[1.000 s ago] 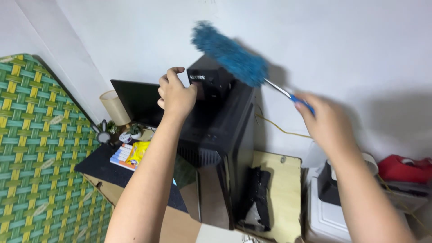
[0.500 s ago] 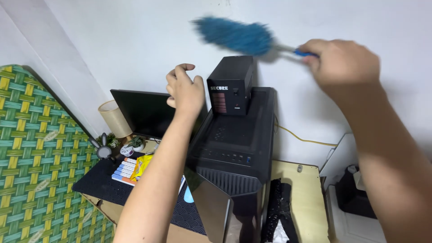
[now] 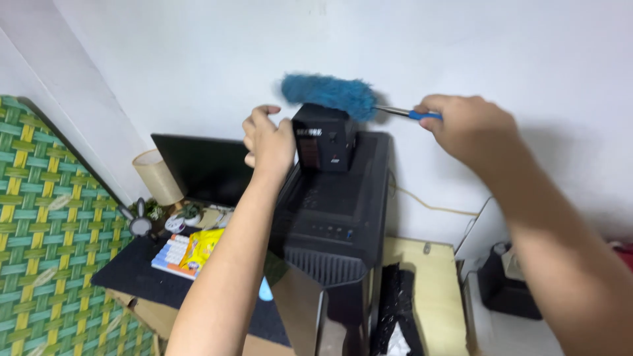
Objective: Dusting a computer case, monitor, keyboard, and various desk accessories using a blue duster.
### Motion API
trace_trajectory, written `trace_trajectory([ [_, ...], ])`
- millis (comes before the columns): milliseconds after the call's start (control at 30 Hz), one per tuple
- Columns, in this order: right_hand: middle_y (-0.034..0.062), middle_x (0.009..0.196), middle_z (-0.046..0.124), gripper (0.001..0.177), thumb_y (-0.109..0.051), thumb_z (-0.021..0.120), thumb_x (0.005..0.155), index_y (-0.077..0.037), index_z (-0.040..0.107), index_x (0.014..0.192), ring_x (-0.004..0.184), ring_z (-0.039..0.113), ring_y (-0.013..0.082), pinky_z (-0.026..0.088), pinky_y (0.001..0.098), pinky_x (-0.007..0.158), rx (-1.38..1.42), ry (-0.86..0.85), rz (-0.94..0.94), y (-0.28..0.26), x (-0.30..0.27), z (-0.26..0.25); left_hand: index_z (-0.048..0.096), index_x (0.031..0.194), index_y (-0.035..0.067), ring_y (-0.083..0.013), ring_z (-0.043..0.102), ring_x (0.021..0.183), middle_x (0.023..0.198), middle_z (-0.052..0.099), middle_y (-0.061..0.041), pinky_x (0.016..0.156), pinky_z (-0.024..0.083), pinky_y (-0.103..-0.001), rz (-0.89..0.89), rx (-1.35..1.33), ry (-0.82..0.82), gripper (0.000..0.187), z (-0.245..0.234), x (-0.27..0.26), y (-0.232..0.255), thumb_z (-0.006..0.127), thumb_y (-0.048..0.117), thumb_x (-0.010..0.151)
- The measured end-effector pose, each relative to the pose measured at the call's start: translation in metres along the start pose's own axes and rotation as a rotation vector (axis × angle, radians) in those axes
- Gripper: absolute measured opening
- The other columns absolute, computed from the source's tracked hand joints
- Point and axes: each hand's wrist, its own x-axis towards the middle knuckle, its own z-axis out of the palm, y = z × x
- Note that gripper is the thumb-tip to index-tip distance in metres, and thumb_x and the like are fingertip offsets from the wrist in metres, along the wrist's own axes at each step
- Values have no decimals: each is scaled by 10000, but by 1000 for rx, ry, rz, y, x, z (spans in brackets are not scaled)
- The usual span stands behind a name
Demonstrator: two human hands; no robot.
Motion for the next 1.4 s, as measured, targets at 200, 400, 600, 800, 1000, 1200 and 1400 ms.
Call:
trace_trajectory([
  [200, 122, 956, 746, 226, -255, 581, 1055, -225, 732, 1220, 893, 708, 339, 545, 469, 769, -120, 63, 32, 34, -3, 20, 503, 1304, 272, -342, 338, 1382, 1504, 357, -87, 1080, 238, -601, -22, -5, 41, 424, 3, -3, 6, 599, 325, 894],
  [400, 105, 893, 754, 217, -291, 605, 985, -237, 740, 1145, 814, 713, 344, 555, 479, 693, 4, -59, 1, 41, -6, 24, 478, 1282, 244, -311, 352, 1366, 1497, 347, -76, 1072, 239, -566, -69, -44, 49, 403, 15, -12, 10, 573, 291, 893],
  [600, 107, 921, 753, 230, -302, 618, 979, -265, 737, 1172, 839, 716, 345, 561, 482, 717, 66, -27, 45, 35, 2, 2, 473, 1249, 221, -292, 374, 1328, 1469, 352, -68, 1061, 249, -526, -87, -41, 56, 379, 19, -20, 26, 552, 233, 879],
  [800, 99, 981, 762, 224, -303, 634, 982, -300, 750, 1173, 896, 723, 337, 560, 481, 758, -5, -142, 111, 69, 23, 23, 477, 1211, 203, -300, 367, 1315, 1467, 335, -71, 1055, 247, -529, -61, -18, 102, 355, 23, -23, 25, 564, 204, 867],
  [1000, 99, 997, 765, 229, -315, 669, 933, -289, 765, 1139, 933, 716, 334, 553, 467, 784, 167, -143, -42, 23, 43, -12, 473, 1202, 182, -299, 362, 1307, 1443, 343, -84, 1047, 256, -527, -43, -105, 265, 333, 8, -16, 24, 562, 196, 881],
  [1200, 99, 1002, 775, 281, -139, 604, 958, -252, 768, 1156, 950, 734, 313, 574, 459, 750, -159, -65, -75, 27, 71, 26, 475, 1202, 184, -292, 346, 1308, 1452, 327, -81, 1040, 254, -524, -86, -125, 301, 325, -14, -15, 20, 547, 197, 885],
  [1400, 84, 985, 760, 221, -318, 634, 950, -279, 754, 1131, 915, 711, 326, 548, 466, 745, 110, -118, -31, 5, 52, 7, 484, 1207, 188, -293, 355, 1302, 1454, 332, -86, 1036, 260, -525, -103, -83, 299, 339, -28, -12, 7, 549, 206, 875],
])
